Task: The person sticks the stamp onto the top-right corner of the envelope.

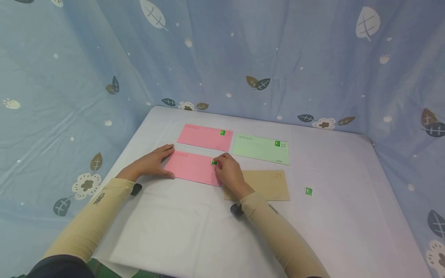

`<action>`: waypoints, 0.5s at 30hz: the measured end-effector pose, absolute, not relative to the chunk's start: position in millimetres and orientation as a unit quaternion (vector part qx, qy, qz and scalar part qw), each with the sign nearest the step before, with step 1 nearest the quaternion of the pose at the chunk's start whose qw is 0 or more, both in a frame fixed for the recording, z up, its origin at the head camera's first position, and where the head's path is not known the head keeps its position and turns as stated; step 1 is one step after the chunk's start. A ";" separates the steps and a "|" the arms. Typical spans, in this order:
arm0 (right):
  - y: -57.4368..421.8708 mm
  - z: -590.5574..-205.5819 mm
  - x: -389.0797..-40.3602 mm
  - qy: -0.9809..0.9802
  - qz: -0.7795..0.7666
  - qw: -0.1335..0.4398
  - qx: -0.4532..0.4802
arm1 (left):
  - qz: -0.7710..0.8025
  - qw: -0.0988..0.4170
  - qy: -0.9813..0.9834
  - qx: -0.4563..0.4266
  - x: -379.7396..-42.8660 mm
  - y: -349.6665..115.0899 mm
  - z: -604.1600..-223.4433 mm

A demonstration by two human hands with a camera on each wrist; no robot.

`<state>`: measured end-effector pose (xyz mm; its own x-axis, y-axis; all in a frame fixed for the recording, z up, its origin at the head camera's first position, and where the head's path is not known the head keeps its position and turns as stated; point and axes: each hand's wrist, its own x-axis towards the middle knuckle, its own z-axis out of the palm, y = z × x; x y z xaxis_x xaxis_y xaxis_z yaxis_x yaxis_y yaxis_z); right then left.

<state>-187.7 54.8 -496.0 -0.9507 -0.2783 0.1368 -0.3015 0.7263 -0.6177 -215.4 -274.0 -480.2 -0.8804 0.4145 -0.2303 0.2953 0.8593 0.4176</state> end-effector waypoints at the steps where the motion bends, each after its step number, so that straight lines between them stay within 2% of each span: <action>1: 55.7 -495.8 -187.5 -0.929 0.335 0.018 0.154 | 0.191 0.156 0.951 0.188 -215.5 -273.3 -479.9; 15: 68.0 -489.9 -185.2 -0.924 0.360 0.017 0.124 | 0.194 0.149 0.948 0.205 -214.9 -264.1 -473.8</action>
